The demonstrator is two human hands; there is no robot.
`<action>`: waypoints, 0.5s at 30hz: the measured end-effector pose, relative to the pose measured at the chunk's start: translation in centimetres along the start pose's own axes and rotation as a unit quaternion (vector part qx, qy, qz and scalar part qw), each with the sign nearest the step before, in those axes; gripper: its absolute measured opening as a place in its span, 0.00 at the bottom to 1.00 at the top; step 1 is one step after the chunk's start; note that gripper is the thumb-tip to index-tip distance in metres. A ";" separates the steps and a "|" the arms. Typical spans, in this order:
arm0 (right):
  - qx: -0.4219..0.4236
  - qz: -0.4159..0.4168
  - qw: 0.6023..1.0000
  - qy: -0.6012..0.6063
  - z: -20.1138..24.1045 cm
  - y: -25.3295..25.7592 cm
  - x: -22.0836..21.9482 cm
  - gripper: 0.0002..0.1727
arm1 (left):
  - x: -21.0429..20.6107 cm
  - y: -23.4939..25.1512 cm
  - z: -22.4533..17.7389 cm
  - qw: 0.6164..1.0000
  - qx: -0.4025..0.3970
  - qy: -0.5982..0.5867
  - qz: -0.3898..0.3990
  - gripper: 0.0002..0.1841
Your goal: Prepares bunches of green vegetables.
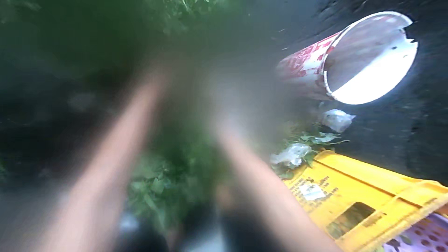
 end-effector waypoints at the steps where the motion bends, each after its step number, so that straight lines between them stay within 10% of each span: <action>1: 0.007 0.004 1.000 -0.006 0.1 -0.1 0.0 0.21 | 1.5 0.4 0.1 1.000 0.002 0.008 0.004 0.35; 10: 0.082 -0.100 0.990 0.057 -0.1 -1.0 -1.4 0.14 | 13.7 4.2 0.6 0.991 0.125 0.040 0.005 0.17; 15: 0.038 -0.161 0.982 0.094 -0.6 0.7 -3.4 0.19 | 15.6 5.5 4.9 0.995 -0.002 0.058 -0.081 0.12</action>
Point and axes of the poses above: each hand's wrist, its own y-axis towards the middle knuckle, its own x-axis out of the back of the hand, z = x × y, the point moved 8 cm from there along y, towards the middle knuckle, and after that the axes turned 3 degrees about -z, right-handed, at the moved point
